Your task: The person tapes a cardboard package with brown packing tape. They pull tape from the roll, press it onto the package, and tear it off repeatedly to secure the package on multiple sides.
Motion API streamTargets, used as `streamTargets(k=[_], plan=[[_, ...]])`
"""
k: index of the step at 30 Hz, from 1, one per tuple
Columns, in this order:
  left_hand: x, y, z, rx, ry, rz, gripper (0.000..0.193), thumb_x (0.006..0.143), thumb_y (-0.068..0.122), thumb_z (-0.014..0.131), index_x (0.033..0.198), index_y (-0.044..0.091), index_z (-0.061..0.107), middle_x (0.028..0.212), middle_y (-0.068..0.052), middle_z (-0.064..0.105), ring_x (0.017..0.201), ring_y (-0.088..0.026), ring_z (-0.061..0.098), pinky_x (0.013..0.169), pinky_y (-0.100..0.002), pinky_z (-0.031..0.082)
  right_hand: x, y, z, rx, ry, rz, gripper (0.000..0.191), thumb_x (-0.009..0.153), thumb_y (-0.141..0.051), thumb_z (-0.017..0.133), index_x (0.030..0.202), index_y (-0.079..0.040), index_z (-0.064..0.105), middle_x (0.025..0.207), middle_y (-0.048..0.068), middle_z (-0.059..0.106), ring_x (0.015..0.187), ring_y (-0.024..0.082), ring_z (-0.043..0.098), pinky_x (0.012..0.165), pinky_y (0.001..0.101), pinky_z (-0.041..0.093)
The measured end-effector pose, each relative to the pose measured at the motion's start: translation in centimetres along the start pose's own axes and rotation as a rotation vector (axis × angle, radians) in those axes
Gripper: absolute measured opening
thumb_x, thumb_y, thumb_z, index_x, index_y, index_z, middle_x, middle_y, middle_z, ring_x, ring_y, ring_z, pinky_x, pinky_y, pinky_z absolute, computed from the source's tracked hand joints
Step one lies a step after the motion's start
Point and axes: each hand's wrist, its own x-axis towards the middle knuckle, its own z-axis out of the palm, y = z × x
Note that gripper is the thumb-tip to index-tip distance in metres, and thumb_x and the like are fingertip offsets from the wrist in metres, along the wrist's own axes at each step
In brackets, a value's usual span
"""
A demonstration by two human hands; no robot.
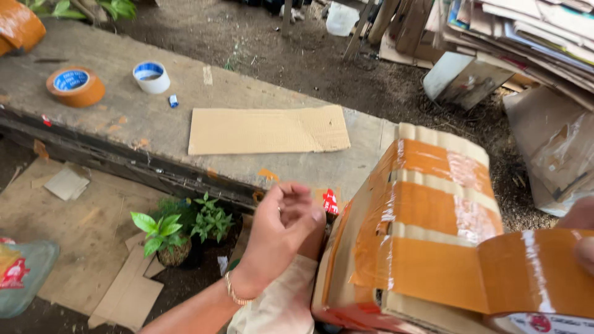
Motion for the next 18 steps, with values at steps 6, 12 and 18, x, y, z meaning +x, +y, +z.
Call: streamTargets(k=[6,12,18], plan=[[-6.3,0.9,3.7,-0.056,0.003,0.419,0.03,0.106,0.018,0.055,0.129,-0.002,0.053,0.139,-0.023,0.058,0.135,-0.032,0.057,0.12,-0.043,0.046,-0.2,-4.6,1.2,0.01,-0.008,-0.035,0.036,0.084,-0.03,0.073,0.096,0.003,0.068,0.075,0.021,0.069,0.064,0.031,0.068,0.055,0.0434,0.056],[-8.0,-4.9,1.3,0.413,-0.031,0.442,0.049,0.112,0.034,0.049,0.119,-0.008,0.073,0.122,-0.024,0.075,0.114,-0.032,0.077,0.103,-0.041,0.061,-0.9,-6.8,2.1,-0.012,-0.03,-0.021,0.034,0.084,-0.031,0.074,0.096,0.0,0.068,0.075,0.019,0.069,0.059,0.028,0.068,0.054,0.0435,0.057],[-7.6,-5.6,1.4,0.469,-0.11,0.52,0.076,0.115,0.055,0.032,0.13,-0.01,0.066,0.134,-0.029,0.069,0.126,-0.041,0.07,0.112,-0.047,0.054,-0.1,-7.2,2.1,0.055,-0.093,0.009,0.038,0.084,-0.032,0.075,0.097,0.003,0.069,0.077,0.022,0.071,0.062,0.03,0.07,0.055,0.0451,0.058]])
